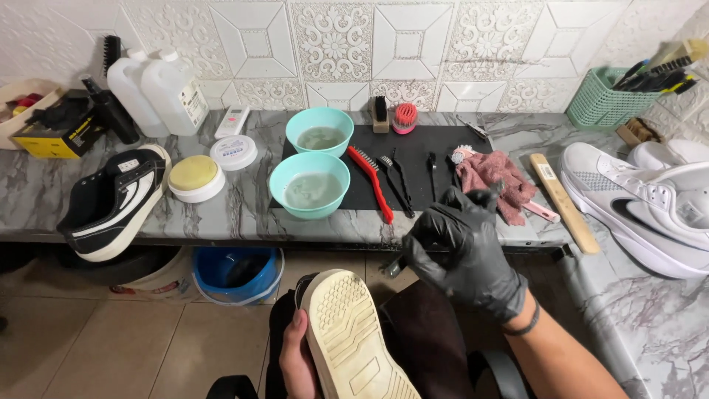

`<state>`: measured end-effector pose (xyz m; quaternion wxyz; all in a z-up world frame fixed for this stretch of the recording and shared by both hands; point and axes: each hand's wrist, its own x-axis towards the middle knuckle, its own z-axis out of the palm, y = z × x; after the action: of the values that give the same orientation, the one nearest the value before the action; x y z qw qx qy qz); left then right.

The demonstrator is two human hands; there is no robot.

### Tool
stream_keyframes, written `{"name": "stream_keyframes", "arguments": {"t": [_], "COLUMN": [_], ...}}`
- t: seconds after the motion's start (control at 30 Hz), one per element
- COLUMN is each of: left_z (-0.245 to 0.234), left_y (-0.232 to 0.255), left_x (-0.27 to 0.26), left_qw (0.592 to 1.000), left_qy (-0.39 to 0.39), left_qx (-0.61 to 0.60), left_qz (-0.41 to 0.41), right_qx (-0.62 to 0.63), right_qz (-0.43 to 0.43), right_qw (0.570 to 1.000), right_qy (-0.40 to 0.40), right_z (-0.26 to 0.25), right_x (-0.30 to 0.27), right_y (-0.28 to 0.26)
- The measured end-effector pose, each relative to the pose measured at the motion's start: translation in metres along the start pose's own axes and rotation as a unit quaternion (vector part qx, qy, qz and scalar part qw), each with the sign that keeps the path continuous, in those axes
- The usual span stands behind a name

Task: Cleaning the sole of a shoe using a brush and a cloth at a repair station.

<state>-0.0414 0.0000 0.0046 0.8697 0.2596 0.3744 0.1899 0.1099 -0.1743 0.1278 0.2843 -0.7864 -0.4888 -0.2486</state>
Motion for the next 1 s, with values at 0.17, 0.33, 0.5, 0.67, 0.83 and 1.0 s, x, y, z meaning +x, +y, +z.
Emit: {"name": "stream_keyframes", "arguments": {"t": [0.17, 0.33, 0.5, 0.67, 0.83, 1.0], "left_z": [-0.137, 0.015, 0.012, 0.013, 0.03, 0.02], "left_y": [-0.101, -0.009, -0.013, -0.021, 0.0, -0.007], "left_x": [0.215, -0.003, 0.004, 0.01, -0.01, 0.001], "left_qw": [0.971, 0.997, 0.993, 0.998, 0.997, 0.998], "left_qy": [-0.037, 0.035, 0.071, -0.035, -0.015, -0.055], "left_qx": [0.232, 0.072, 0.099, -0.051, 0.068, 0.036], "left_qz": [0.038, -0.006, 0.003, -0.024, -0.041, -0.025], "right_qx": [0.031, 0.038, 0.055, 0.113, 0.142, 0.214], "right_qz": [-0.232, -0.132, -0.196, -0.185, -0.072, -0.088], "right_qw": [0.968, 0.989, 0.978, 0.972, 0.984, 0.972], "right_qy": [0.09, 0.058, 0.041, 0.09, 0.076, 0.04], "right_z": [0.026, 0.043, 0.043, 0.044, 0.049, 0.063], "right_x": [0.021, 0.013, 0.01, 0.003, 0.006, 0.0], "right_y": [-0.032, -0.009, -0.012, -0.044, -0.019, -0.01]}}
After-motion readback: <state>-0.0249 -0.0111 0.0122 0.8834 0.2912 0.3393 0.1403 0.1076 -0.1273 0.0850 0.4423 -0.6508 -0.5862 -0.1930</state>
